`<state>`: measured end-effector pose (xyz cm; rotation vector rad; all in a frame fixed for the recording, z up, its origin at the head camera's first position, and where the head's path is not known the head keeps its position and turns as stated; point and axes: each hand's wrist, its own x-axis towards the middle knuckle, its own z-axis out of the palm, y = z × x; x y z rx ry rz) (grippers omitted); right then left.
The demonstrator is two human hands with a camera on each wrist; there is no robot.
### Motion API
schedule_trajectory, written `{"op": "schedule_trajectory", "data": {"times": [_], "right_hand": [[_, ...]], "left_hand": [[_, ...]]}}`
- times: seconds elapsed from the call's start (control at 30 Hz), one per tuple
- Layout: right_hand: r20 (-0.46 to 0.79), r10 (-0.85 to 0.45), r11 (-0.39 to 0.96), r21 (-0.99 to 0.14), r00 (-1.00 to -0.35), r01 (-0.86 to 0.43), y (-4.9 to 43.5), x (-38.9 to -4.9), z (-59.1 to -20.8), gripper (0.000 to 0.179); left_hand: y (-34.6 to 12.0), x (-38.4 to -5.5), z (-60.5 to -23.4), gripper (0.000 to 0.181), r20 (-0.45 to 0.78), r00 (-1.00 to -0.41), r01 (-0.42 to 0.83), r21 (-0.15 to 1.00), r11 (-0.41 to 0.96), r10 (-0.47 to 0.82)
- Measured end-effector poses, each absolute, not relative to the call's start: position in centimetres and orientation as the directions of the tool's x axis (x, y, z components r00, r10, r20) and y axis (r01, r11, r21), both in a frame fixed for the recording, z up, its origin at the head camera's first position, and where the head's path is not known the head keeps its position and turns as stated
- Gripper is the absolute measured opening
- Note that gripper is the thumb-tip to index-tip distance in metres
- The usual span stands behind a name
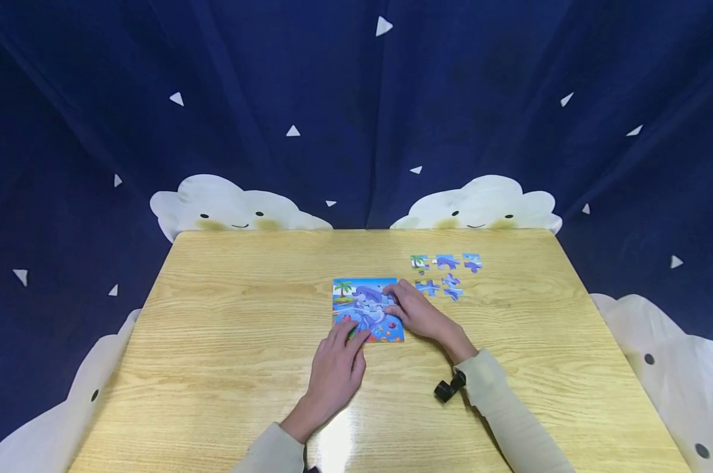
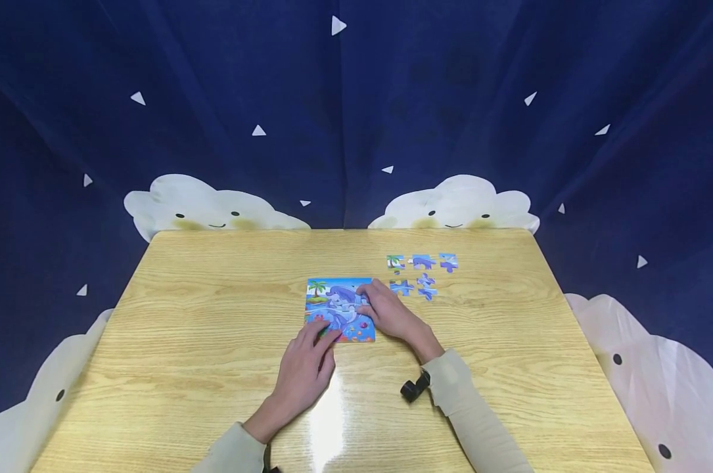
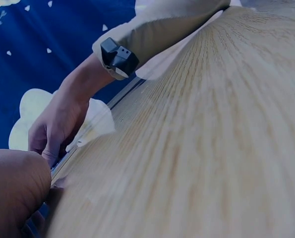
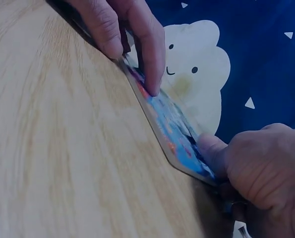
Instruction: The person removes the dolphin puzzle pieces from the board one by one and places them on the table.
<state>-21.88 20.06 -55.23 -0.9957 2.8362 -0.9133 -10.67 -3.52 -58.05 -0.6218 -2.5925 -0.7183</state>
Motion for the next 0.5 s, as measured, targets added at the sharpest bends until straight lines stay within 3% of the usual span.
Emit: {"op": "schedule_trajectory", "data": {"times": [0.2,0.4,0.5], "right_hand": [[0.091,-0.598,0.618,-0.580,-0.796,-0.531,20.3,-21.6,-54.7,0.036],[0.047,-0.582,0.634,-0.599,-0.812,-0.489,20.6,-21.2,-54.5,0.066],[0.086,-0.568,0.623,-0.606,-0.819,-0.495,20.5,-20.8,-54.6,0.068]], "left_hand": [[-3.6,-10.7,-57.9,0.039,0.450,-0.838,0.500,0.403,0.767,0.310],[-3.6,-10.7,-57.9,0.038,0.457,-0.834,0.505,0.407,0.761,0.309],[-3.7,-10.7,-57.9,0.038,0.463,-0.829,0.510,0.396,0.764,0.313]]}}
